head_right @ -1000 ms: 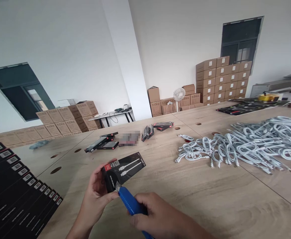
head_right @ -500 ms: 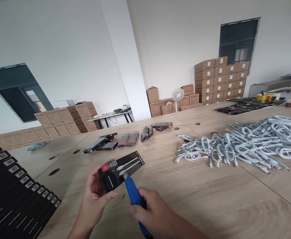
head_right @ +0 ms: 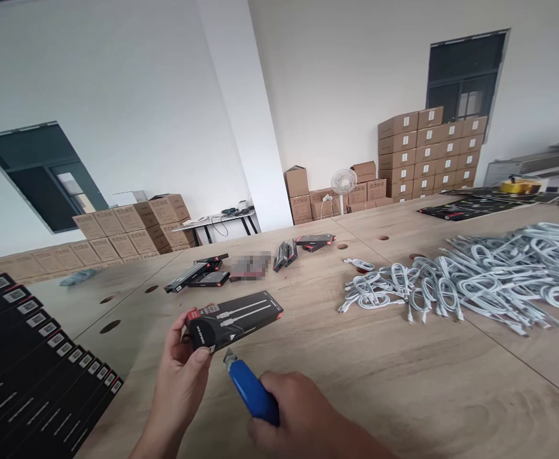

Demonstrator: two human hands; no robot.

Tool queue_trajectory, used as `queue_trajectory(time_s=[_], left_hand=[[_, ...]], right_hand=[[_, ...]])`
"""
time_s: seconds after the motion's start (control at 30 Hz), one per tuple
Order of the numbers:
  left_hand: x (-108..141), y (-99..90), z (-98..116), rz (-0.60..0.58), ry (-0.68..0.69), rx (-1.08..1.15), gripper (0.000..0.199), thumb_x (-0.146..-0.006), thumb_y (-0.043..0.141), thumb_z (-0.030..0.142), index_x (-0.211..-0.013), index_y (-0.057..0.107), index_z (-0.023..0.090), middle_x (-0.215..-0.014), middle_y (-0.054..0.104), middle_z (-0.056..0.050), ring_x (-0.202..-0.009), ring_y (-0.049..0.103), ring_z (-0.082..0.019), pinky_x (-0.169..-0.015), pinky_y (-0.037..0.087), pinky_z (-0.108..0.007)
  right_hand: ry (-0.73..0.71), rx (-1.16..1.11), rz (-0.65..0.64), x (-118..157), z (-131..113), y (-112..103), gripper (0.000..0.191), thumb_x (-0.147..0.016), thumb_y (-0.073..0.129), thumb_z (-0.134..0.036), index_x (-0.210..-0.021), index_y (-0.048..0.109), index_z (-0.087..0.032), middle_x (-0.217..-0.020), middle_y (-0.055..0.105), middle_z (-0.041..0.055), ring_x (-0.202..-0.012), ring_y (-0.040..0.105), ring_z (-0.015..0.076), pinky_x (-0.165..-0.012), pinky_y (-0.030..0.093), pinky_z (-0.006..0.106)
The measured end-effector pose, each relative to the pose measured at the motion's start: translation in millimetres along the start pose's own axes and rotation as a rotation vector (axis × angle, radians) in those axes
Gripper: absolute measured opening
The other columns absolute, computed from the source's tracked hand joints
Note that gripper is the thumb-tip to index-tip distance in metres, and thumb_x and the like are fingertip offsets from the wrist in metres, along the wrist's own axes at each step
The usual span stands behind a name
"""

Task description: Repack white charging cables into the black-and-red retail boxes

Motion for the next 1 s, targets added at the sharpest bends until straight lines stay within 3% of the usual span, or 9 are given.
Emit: queue_trajectory(time_s=[0.17,0.57,0.83,1.0], left_hand=[[2.0,1.8,-4.9,0.047,-0.050,0.009,0.072,-0.062,0.091,0.044,-0.127,0.060,0.034,-0.133,0.063,-0.003,-0.123,0.058,-0.023,-0.101,0.047,-0.032],[4.4,5.9,-2.0,0.036,-0.057,-0.011,0.072,-0.064,0.089,0.044,-0.128,0.058,0.034,-0.136,0.063,-0.005,-0.127,0.058,-0.027,-0.105,0.048,-0.040],[6.7,17.2,6.4,-0.115,0.022,-0.069,0.068,-0.075,0.084,0.031,-0.135,0.054,0.036,-0.147,0.056,-0.005,-0.128,0.059,-0.025,-0.102,0.053,-0.034],[10.6,26.8,17.8,-0.164,0.071,-0.173,0.071,-0.072,0.086,0.028,-0.135,0.054,0.032,-0.148,0.055,-0.008,-0.132,0.056,-0.028,-0.104,0.052,-0.035]], right_hand=[[0.014,0.052,0.036,-2.7,5.3,-0.9,0.015,-0.076,0.062,-0.026,-0.073,0.048,-0.023,-0.068,0.053,-0.0061,-0.063,0.046,0.0119,-0.059,0.029,0.024],[0.027,-0.026,0.065,-4.6,9.3,-4.5,0.016,-0.081,0.061,-0.027,-0.075,0.047,-0.023,-0.066,0.047,-0.0070,-0.062,0.044,0.0117,-0.058,0.030,0.024],[0.066,-0.293,0.005,-2.3,12.4,-0.4,0.011,-0.082,0.058,-0.026,-0.076,0.051,-0.021,-0.067,0.041,-0.0064,-0.064,0.040,0.0116,-0.060,0.032,0.024],[0.089,-0.449,-0.021,-2.6,13.4,3.5,0.008,-0.083,0.058,-0.027,-0.082,0.060,-0.019,-0.070,0.045,-0.0043,-0.068,0.043,0.0126,-0.062,0.033,0.024]])
Point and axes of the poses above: each hand's wrist, its own x-axis away from the middle knuckle, its own y-axis out of the palm, z = x × y, the point moved 8 cm from there along -x, towards the middle knuckle
